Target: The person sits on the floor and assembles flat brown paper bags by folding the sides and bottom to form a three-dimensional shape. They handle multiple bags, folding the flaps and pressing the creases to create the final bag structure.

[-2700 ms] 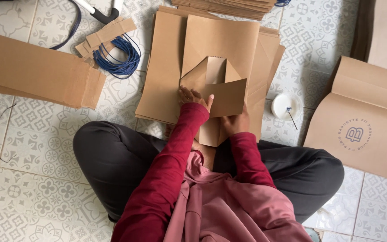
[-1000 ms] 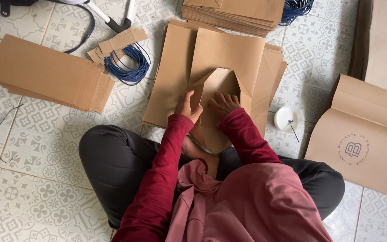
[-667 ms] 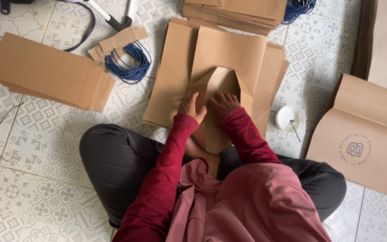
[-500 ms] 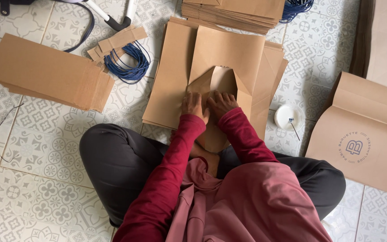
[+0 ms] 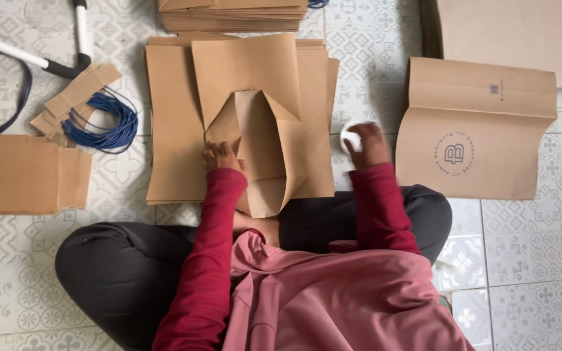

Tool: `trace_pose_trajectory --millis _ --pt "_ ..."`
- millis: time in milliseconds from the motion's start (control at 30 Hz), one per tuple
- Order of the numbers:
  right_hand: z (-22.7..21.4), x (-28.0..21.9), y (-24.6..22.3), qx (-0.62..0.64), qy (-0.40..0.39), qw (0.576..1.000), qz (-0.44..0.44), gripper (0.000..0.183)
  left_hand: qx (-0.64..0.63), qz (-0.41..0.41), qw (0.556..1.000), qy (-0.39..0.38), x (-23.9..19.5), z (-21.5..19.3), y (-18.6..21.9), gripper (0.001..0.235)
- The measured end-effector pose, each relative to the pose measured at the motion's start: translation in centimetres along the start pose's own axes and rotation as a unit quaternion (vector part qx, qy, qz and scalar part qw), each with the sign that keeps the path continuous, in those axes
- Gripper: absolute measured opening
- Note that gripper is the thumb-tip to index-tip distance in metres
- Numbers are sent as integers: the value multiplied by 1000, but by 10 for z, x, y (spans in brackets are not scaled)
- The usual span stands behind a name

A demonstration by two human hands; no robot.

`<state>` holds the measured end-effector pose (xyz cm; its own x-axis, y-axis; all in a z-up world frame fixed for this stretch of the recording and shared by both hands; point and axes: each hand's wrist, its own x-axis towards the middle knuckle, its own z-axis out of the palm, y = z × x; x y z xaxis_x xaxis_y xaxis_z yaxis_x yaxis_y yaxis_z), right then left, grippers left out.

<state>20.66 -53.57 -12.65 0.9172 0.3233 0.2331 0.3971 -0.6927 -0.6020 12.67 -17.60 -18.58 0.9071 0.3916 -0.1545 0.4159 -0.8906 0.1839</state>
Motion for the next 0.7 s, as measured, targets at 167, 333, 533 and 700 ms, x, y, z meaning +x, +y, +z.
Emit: trace_pose_trajectory --millis 167,333,533,700 --pt "-38 -50 84 -146 -66 918 363 21 -149 -1 988 -42 3 -7 -19 19" --pt "-12 -50 117 -164 -76 926 332 16 -172 -36 980 -94 13 -8 -39 14" --pt "13 -46 101 -187 -11 953 239 16 -207 -59 968 -128 23 -12 -46 23" --pt "15 -44 65 -153 -33 965 211 12 -214 -63 965 -139 27 -13 -42 26"
